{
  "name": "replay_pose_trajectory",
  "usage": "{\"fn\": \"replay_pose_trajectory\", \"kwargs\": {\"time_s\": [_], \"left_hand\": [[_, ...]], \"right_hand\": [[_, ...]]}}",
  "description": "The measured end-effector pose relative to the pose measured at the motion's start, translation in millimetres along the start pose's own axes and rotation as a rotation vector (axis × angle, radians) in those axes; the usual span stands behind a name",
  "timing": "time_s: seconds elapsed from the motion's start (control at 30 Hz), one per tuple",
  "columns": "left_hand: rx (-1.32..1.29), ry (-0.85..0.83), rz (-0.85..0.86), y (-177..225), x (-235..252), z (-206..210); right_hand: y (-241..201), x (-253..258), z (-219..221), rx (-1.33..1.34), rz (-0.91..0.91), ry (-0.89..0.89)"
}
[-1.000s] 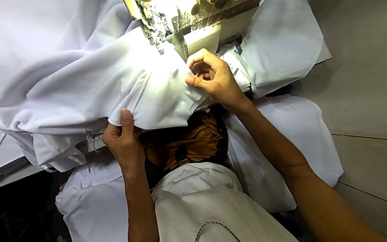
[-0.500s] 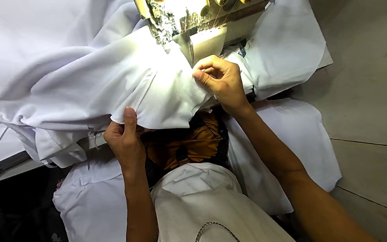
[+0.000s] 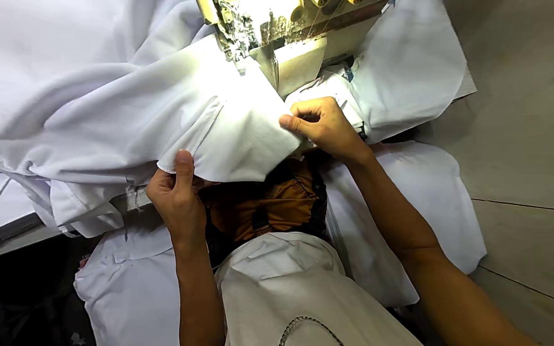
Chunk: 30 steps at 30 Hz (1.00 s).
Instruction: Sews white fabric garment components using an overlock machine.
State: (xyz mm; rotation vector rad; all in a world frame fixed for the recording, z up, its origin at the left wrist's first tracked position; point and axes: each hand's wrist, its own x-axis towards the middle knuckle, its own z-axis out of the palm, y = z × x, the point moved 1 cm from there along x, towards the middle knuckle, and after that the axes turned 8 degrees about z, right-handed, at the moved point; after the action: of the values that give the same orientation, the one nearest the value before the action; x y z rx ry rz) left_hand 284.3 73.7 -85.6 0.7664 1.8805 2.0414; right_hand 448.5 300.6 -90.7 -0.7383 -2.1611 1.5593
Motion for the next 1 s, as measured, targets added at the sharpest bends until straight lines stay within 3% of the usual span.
{"fn": "replay_pose_trajectory", "kwargs": {"time_s": [0.27,0.5,0.6,0.73,1.0], "left_hand": [[0.032,-0.009,0.036,0,11,-9],[-0.317,-0.059,-0.203,-12,-4,9],[-0.365,-0.017,-0.185,-16,-10,18],[-0.290,0.006,-0.141,-15,-3,15],[-0.113,-0.007,0.003,-6,19,-1]], "right_hand": [[8,-5,-17,0.218,0.066,-0.155],[-1,-11,0,0.451,0.271,-0.152],[-4,-5,2,0.452,0.297,-0.193],[-10,5,6,0.356,0.245,-0.209],[-19,-5,10,0.374,0.068,-0.020]]}}
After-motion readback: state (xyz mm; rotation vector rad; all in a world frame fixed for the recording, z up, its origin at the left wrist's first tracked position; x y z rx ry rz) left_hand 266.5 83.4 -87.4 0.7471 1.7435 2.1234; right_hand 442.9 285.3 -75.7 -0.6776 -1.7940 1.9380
